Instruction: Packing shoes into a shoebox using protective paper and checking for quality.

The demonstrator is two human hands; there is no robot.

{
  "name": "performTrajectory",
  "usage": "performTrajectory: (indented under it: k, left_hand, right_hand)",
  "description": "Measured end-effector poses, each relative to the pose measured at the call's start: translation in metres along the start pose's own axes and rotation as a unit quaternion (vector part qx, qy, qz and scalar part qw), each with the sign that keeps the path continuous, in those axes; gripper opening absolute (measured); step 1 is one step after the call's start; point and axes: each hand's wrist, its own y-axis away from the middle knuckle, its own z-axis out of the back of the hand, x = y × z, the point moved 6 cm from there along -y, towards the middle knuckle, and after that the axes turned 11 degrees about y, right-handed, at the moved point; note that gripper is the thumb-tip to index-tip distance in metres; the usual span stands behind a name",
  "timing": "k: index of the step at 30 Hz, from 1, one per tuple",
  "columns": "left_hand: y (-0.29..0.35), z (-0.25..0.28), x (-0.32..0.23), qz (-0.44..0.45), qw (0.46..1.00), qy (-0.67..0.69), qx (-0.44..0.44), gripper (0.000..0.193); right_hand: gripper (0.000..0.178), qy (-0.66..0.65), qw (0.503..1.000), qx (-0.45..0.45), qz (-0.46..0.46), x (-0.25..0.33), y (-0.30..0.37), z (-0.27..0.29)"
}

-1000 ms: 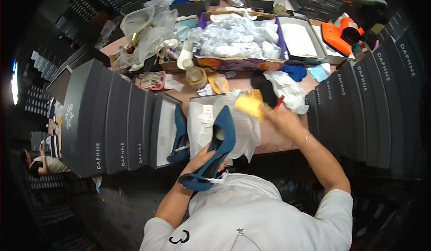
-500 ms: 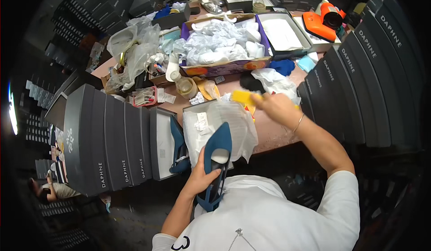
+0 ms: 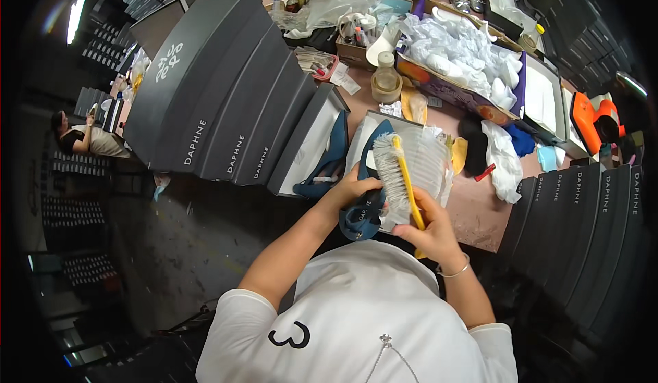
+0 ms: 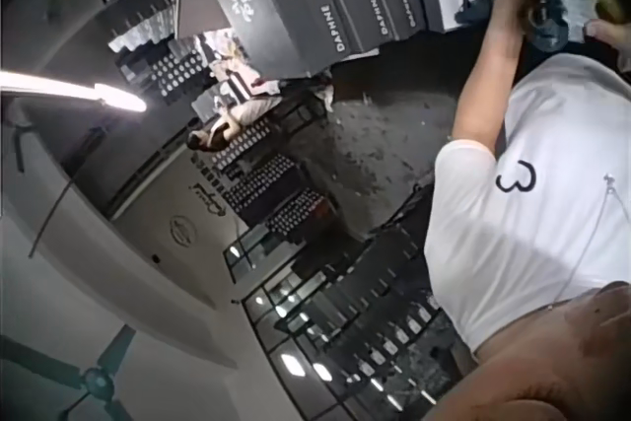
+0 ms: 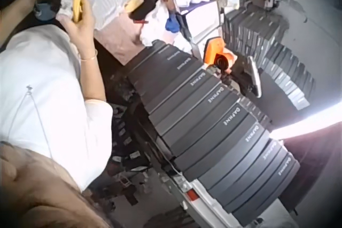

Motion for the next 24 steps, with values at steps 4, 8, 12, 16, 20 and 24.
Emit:
performTrajectory:
  k: [4, 8, 12, 16, 20, 24]
  left_hand:
    - [-0.026, 0.014, 0.024, -0.034, 0.997, 0.043, 0.047, 0.038]
    - [-0.047, 0.019, 0.048, -0.023, 0.992, 0.100, 0.070, 0.022]
    - [-0.042, 0.000, 0.045, -0.001, 0.992, 0.125, 0.001, 0.027]
    - [-0.036, -0.011, 0.052, 0.019, 0.986, 0.160, 0.052, 0.030]
    - [-0.048, -0.005, 0.071, 0.043, 0.975, 0.213, 0.051, 0.031]
    - [-0.045, -0.001, 0.075, 0.009, 0.992, 0.116, -0.045, 0.029]
  right_hand:
    - [0.069, 0.080, 0.996, 0.010, 0.025, 0.022, -0.003, -0.009]
    - [0.072, 0.115, 0.991, -0.014, 0.061, 0.016, -0.007, -0.013]
    - [0.064, 0.129, 0.981, -0.141, 0.021, -0.010, -0.005, -0.003]
    - [0.054, 0.256, 0.939, -0.200, 0.109, -0.020, 0.012, 0.005]
    - [0.042, -0.052, 0.986, -0.138, -0.084, -0.043, 0.015, 0.002]
    - [0.041, -0.373, 0.920, -0.045, -0.113, -0.042, 0.020, -0.012]
